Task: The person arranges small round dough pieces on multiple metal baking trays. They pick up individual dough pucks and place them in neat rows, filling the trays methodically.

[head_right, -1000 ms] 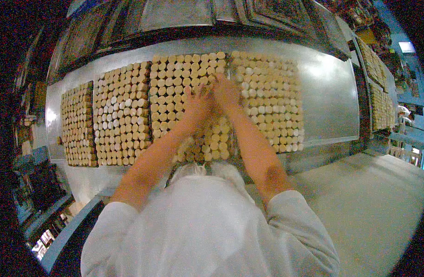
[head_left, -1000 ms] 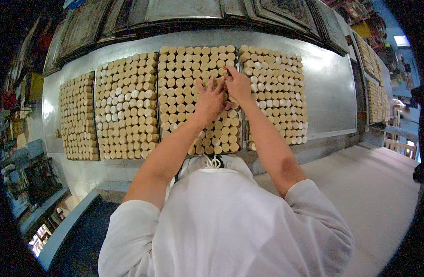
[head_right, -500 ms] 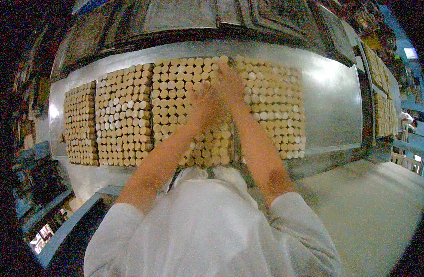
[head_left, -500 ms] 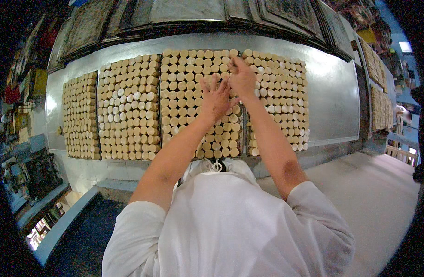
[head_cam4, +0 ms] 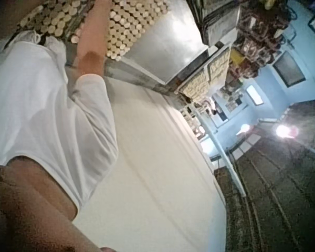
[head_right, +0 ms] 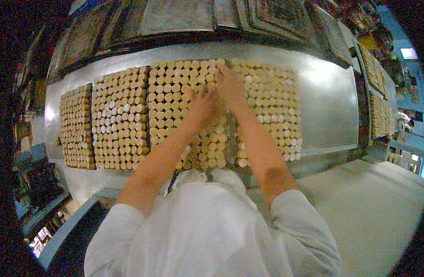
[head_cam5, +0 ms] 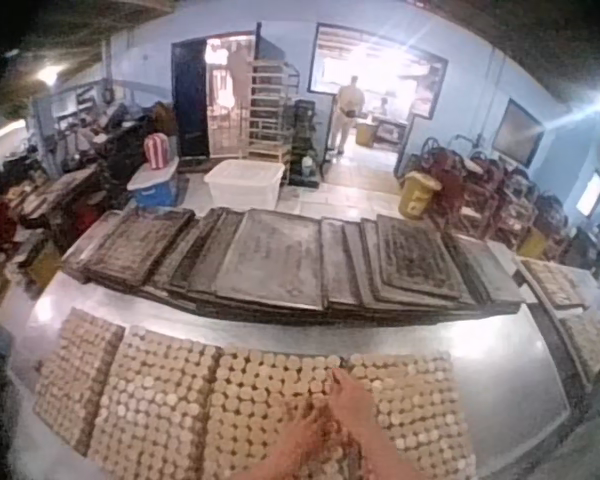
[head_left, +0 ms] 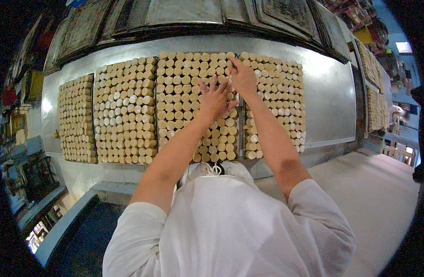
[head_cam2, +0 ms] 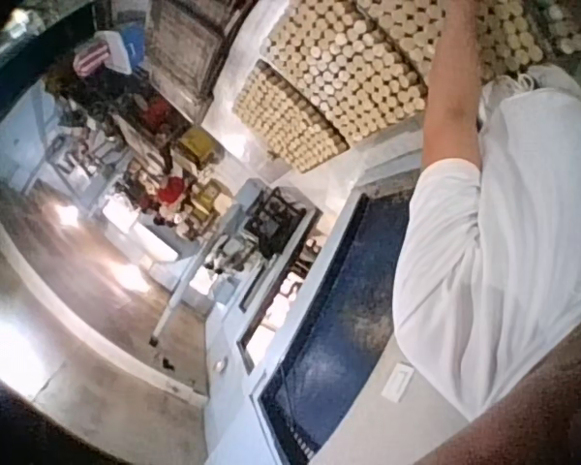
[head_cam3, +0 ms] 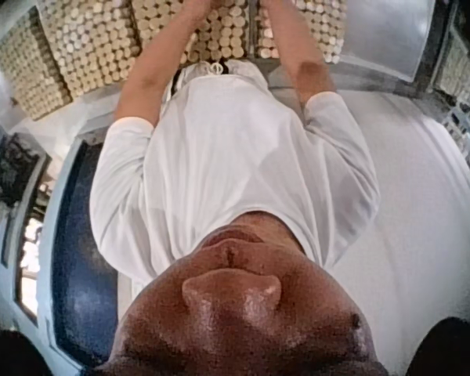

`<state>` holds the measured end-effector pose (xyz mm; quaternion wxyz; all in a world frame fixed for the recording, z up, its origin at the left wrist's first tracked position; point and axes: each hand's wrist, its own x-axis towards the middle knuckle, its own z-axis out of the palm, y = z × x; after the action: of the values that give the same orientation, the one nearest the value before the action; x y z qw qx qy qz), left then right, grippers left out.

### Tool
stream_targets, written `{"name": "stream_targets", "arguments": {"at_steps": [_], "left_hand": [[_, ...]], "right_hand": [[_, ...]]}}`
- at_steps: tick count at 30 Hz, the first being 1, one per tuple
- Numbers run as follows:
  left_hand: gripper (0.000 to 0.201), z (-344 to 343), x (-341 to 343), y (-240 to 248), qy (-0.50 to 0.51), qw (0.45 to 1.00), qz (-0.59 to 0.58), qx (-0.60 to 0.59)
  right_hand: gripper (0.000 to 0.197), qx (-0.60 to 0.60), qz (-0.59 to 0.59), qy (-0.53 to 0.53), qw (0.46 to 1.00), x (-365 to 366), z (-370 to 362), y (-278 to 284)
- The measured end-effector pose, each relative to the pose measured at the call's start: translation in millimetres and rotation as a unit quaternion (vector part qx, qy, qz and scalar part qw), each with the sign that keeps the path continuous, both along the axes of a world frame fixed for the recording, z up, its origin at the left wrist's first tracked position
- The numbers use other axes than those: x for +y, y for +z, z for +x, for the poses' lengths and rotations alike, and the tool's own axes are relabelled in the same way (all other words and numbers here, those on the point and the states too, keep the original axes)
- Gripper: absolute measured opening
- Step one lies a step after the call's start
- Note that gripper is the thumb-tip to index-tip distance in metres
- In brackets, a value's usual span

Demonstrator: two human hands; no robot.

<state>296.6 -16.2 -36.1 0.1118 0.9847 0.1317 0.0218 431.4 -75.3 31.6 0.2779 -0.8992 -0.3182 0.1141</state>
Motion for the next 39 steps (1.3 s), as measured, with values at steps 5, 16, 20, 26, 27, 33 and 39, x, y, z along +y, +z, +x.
{"name": "stream_targets", "arguments": {"at_steps": [5, 16, 20, 26, 27, 33, 39], "left_hand": [[0.078, 6.9, 8.8, 5.2, 0.029, 0.993, 0.113, -0.031], [0.079, 24.1, 14.0, -1.1, 0.007, 0.999, 0.025, -0.043], [0.08, 29.5, 11.4, 2.8, -0.002, 0.999, 0.02, 0.051], [0.08, 38.4, 20.4, 11.3, 0.039, 0.996, 0.025, 0.075], [0.08, 40.0, 22.1, 10.9, 0.038, 0.995, 0.02, 0.085], [0.085, 48.7, 25.4, 8.1, 0.033, 0.998, 0.044, 0.033], [0.09, 51.9, 22.9, 19.2, 0.027, 0.997, -0.017, 0.071]], "right_hand": [[0.037, -0.033, 0.091, 0.006, 0.995, 27.1, 2.7, -15.6], [0.039, -0.019, -0.02, -0.012, 1.0, 13.0, 26.9, -34.0], [0.036, -0.063, 0.113, 0.002, 0.992, 26.5, 36.1, -27.5], [0.037, -0.085, 0.028, 0.033, 0.995, 53.7, 36.0, -26.2], [0.037, -0.068, -0.027, 0.053, 0.996, 54.6, 37.6, -25.5], [0.035, -0.013, 0.121, -0.078, 0.99, 35.7, 53.4, -23.1], [0.035, -0.086, 0.019, 0.023, 0.996, 38.5, 59.2, -24.8]]}}
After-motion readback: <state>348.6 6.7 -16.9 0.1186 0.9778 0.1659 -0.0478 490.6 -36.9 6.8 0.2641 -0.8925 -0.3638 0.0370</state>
